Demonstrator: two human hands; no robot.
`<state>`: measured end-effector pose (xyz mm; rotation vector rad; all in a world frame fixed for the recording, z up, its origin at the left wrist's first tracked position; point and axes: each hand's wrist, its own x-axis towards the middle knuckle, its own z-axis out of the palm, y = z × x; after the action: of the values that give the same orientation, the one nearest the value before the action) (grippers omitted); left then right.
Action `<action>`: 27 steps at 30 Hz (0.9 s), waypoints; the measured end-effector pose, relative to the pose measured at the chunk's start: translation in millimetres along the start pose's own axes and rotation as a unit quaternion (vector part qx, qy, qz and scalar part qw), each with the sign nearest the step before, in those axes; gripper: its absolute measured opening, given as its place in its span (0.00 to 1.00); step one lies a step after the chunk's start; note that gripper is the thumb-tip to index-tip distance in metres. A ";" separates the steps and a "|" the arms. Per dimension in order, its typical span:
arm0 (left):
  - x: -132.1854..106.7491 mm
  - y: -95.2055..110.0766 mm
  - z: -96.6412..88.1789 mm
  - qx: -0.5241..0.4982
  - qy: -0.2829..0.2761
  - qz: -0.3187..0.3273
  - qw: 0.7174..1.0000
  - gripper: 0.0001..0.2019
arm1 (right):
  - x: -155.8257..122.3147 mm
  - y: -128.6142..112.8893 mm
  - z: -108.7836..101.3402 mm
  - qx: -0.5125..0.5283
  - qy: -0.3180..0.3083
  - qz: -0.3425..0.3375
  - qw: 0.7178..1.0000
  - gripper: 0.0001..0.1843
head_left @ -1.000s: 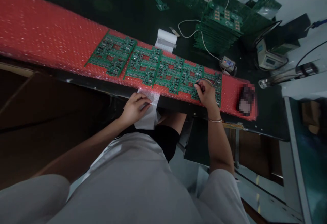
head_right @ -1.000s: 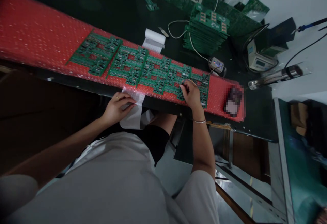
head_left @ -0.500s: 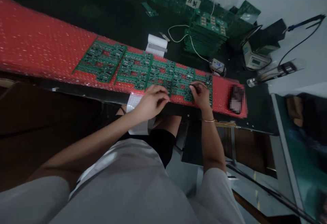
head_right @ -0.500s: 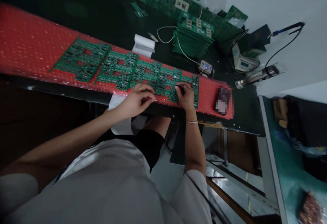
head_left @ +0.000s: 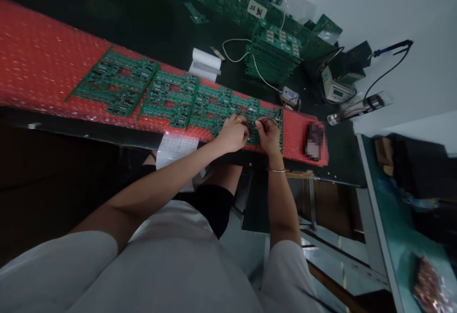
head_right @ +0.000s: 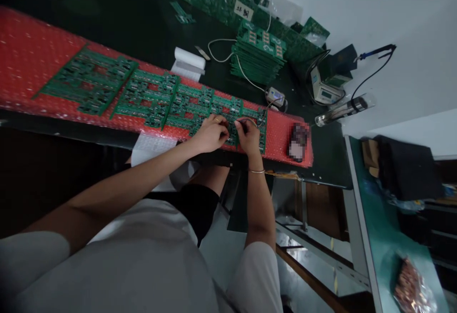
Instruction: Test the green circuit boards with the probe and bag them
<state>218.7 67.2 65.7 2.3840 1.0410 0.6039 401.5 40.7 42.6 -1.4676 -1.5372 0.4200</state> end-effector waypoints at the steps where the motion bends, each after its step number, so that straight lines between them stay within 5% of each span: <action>1: 0.0 0.8 0.1 0.006 0.003 0.002 1.000 0.09 | -0.2 0.7 0.0 0.001 -0.002 0.002 1.000 0.21; 6: -8.5 1.8 -1.2 0.032 0.028 0.024 0.999 0.08 | -0.3 0.4 0.3 0.011 0.002 0.012 1.000 0.22; 14: -36.8 -2.9 -1.0 0.093 0.017 0.152 0.984 0.12 | 3.6 -5.2 1.6 0.056 0.025 0.035 0.997 0.23; 21: -47.8 4.6 -3.0 0.118 0.005 0.155 0.981 0.19 | 16.6 -34.4 5.9 0.006 -0.045 -0.044 0.998 0.15; 27: -100.5 -6.4 -19.3 0.072 0.038 0.148 0.986 0.25 | 20.6 -36.1 19.1 -0.040 -0.107 -0.084 0.990 0.14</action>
<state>142.6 -0.8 56.8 2.6891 0.7877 0.7492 368.3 58.0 68.8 -1.3737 -1.8522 0.4307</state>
